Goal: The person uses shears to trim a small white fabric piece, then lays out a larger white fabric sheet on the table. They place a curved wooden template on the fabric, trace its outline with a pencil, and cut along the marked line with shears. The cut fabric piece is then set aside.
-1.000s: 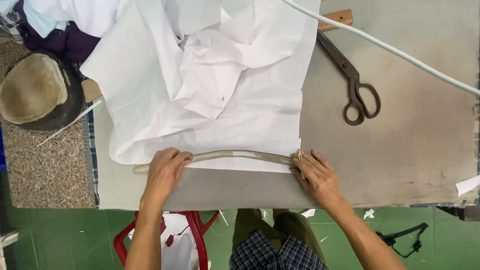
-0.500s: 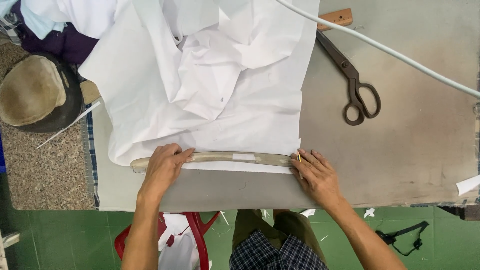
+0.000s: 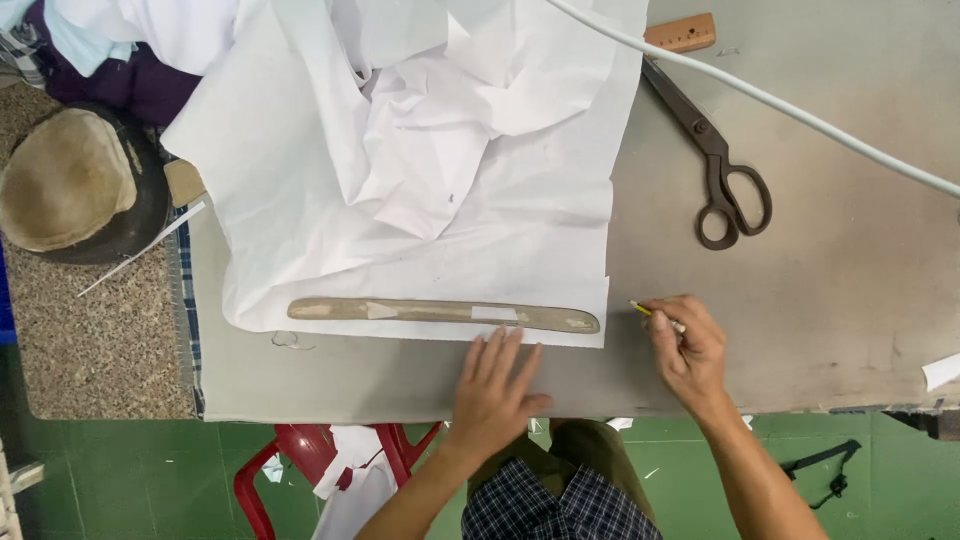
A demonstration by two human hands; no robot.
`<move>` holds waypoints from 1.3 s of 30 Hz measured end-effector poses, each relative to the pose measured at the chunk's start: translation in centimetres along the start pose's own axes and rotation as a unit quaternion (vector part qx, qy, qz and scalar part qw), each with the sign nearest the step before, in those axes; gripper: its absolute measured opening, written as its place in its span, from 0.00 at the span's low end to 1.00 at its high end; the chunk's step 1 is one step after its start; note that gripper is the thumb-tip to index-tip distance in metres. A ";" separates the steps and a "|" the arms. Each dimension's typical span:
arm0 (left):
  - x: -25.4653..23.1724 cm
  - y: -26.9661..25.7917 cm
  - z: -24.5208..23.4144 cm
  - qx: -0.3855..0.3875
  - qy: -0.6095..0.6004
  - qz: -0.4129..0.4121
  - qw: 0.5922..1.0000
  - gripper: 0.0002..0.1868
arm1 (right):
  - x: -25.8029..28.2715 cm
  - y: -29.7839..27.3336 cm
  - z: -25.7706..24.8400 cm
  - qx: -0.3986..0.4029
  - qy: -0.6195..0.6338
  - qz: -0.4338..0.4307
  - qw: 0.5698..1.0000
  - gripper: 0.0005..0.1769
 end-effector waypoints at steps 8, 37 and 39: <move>-1.7 1.7 5.8 0.079 -0.010 -0.077 0.994 0.43 | -1.0 2.0 3.9 0.156 0.051 0.098 0.982 0.11; -2.8 3.7 3.9 -0.013 0.006 -0.048 0.999 0.31 | 5.3 4.8 6.8 0.263 -0.124 -0.117 0.950 0.05; -2.9 3.7 3.8 -0.009 0.004 -0.042 0.999 0.30 | 4.5 3.9 5.9 0.249 -0.146 -0.118 0.950 0.04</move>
Point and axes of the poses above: each hand's wrist, its own y-axis towards the middle knuckle, its own z-axis out of the palm, x = y × z, the point moved 10 cm from there along y, towards the middle knuckle, and after that the axes turned 12 degrees about -y, right-handed, at the moved point
